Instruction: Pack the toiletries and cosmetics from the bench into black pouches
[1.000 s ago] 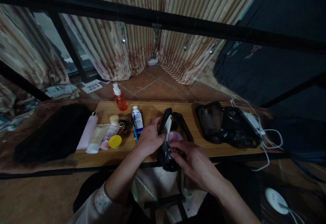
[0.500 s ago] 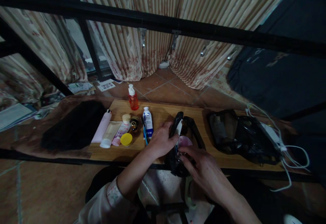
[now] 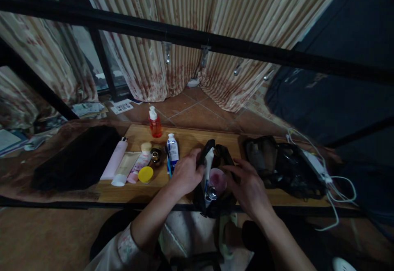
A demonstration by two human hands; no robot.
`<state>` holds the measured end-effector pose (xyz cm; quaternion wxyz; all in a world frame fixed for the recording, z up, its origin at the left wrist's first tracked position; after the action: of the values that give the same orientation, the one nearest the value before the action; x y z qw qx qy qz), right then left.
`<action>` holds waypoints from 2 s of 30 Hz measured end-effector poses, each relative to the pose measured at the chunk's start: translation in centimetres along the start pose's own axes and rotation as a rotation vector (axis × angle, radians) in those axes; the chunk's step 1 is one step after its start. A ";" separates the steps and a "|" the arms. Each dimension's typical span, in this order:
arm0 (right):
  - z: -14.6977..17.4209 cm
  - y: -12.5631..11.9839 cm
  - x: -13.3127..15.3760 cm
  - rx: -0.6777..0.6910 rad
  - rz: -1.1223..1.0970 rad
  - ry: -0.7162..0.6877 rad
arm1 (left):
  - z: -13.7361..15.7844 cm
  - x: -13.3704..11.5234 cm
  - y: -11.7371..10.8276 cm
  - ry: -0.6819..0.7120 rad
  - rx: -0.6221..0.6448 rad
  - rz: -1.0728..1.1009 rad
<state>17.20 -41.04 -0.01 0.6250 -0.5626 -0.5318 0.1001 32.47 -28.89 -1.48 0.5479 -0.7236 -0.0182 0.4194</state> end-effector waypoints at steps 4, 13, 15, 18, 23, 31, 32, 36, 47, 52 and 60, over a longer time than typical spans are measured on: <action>-1.7 0.6 -0.2 0.204 0.177 0.079 | -0.5 0.8 -0.8 -0.061 0.005 -0.075; -7.3 1.9 -0.6 0.226 0.558 0.041 | -1.5 0.7 -0.7 -0.021 0.028 0.034; -8.1 1.7 -0.8 0.199 0.528 0.014 | -1.8 0.6 -0.7 -0.031 0.000 0.042; -8.9 1.2 -1.3 0.165 0.456 0.017 | -2.1 0.8 -0.6 -0.062 -0.035 0.064; -10.2 0.6 -2.1 0.162 0.183 0.069 | -2.7 0.7 0.1 -0.119 -0.090 0.147; -10.1 0.9 -3.7 0.119 -0.151 0.106 | -3.7 -0.2 1.9 -0.158 -0.174 0.391; -9.7 0.9 -3.8 0.105 -0.182 0.123 | -3.8 -0.2 2.0 -0.158 -0.184 0.410; -7.5 0.4 -3.6 0.130 -0.231 0.155 | -3.9 0.1 2.3 -0.189 -0.177 0.409; -5.2 0.5 -4.5 0.212 -0.078 0.052 | -4.5 0.4 2.0 -0.108 -0.116 0.405; -6.3 0.4 -5.1 0.033 -0.180 -0.121 | -3.4 -0.6 0.5 0.211 -0.135 0.091; -4.9 -0.4 -3.1 0.272 -0.166 -0.502 | -3.2 -2.5 3.0 0.450 0.090 -0.302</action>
<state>19.52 -46.36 -0.48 0.5494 -0.3859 -0.6959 0.2549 31.57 -33.77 -2.25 0.6262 -0.7625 0.0149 0.1620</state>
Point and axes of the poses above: each hand's wrist, its own z-axis away from the middle knuckle, its own y-axis out of the palm, x = y × z, the point moved 2 cm from there along -z, towards the middle knuckle, and after that the axes turned 11 degrees about -z, right-handed, at the moved point
